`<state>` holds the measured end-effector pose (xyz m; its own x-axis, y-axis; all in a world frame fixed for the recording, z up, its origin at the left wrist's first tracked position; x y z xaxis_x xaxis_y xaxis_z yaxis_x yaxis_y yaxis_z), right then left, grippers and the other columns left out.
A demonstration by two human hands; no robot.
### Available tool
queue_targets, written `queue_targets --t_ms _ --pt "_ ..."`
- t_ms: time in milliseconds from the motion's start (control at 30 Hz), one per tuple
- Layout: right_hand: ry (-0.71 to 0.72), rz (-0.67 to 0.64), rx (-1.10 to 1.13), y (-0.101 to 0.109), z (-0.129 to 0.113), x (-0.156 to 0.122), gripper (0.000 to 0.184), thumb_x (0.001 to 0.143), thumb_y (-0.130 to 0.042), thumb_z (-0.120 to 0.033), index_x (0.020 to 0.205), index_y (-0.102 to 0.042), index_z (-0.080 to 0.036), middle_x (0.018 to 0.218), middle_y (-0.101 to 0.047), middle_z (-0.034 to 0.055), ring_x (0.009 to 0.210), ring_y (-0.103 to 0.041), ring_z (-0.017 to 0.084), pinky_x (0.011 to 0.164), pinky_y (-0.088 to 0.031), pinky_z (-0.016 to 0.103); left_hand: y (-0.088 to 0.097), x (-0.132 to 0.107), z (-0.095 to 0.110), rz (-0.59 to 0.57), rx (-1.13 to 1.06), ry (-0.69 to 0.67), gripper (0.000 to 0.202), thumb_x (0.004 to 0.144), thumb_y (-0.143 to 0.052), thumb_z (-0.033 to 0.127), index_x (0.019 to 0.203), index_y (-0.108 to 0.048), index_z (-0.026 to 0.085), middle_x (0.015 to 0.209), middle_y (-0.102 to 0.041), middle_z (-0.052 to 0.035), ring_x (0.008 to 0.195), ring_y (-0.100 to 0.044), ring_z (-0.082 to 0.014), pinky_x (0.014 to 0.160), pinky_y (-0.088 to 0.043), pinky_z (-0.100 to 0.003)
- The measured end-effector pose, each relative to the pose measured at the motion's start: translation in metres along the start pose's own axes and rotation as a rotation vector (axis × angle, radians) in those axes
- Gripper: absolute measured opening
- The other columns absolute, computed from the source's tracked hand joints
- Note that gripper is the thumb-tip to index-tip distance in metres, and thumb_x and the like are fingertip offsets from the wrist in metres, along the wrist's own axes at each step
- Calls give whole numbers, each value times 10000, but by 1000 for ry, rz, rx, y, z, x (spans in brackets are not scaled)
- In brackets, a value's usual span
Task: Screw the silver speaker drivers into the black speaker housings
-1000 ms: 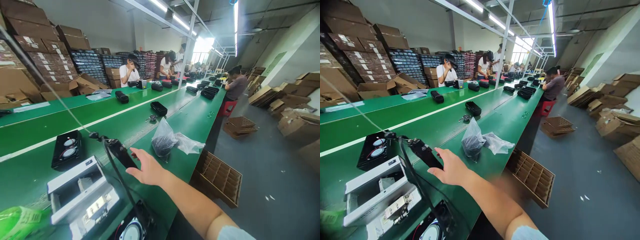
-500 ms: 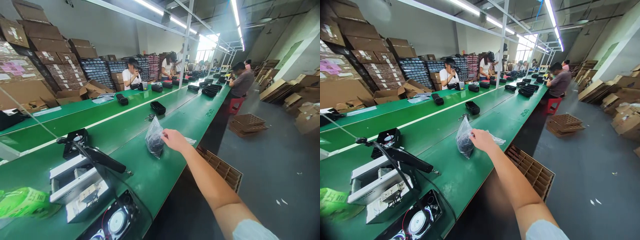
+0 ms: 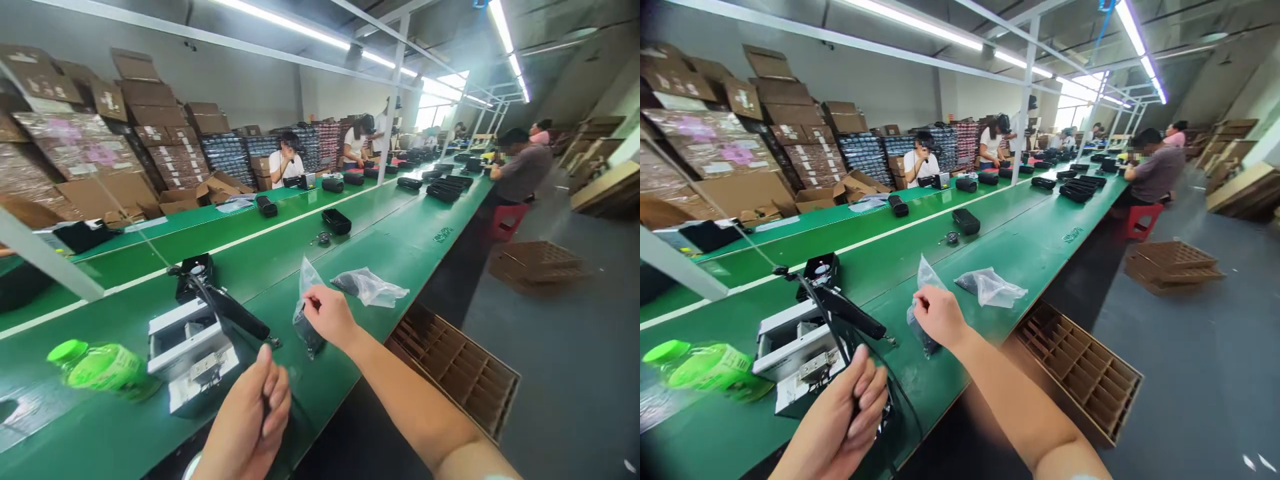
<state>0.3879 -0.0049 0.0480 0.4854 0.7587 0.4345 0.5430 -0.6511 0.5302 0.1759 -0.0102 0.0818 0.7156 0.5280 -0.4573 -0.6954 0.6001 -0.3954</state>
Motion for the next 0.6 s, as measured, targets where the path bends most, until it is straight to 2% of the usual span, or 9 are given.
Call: queue_targets --t_ms 67,233,367,500,600 --pt "-16 6 31 5 0 -15 351 1045 -686 -431 1302 -697 -193 1304 -726 103 1093 -729 214 950 -660 431 -11 27 11 11 119 -36 794 704 -803 899 690 -381 226 520 -296 107 432 -160 -32 387 -88 -179" --pt "-99 29 79 17 10 -40 367 1039 -696 -432 1303 -685 -176 1233 -735 90 1012 -735 197 873 -668 394 -14 75 29 23 197 -59 752 705 -825 862 701 -427 223 543 -388 102 418 -246 -24 393 -97 -173" --pt "-163 100 95 15 17 -42 365 1037 -698 -436 1290 -690 -173 1228 -736 89 1018 -734 200 886 -665 404 -9 94 27 -11 335 -29 711 810 -756 840 669 -433 222 509 -358 107 397 -241 -29 400 -78 -196" --pt "-177 133 113 10 19 -37 361 1037 -698 -436 1289 -693 -177 1249 -733 93 1045 -732 206 909 -663 415 -7 110 27 -45 484 -13 631 957 -704 707 664 -453 209 501 -357 119 391 -241 -35 403 -114 -206" --pt "-176 109 127 11 18 -36 347 1040 -693 -437 1274 -701 -180 1248 -736 92 1046 -732 204 917 -661 416 -8 118 37 -70 553 -45 598 908 -796 658 675 -485 204 502 -375 122 414 -252 -39 424 -125 -209"
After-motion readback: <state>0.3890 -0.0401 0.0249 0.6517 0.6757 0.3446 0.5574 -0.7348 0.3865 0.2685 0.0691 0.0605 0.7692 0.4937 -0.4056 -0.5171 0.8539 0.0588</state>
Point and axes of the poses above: each hand's wrist, its own x-axis towards the middle knuckle, its own y-axis out of the back of the hand, z = x × y, the point moved 5 cm from there along x, towards the middle knuckle
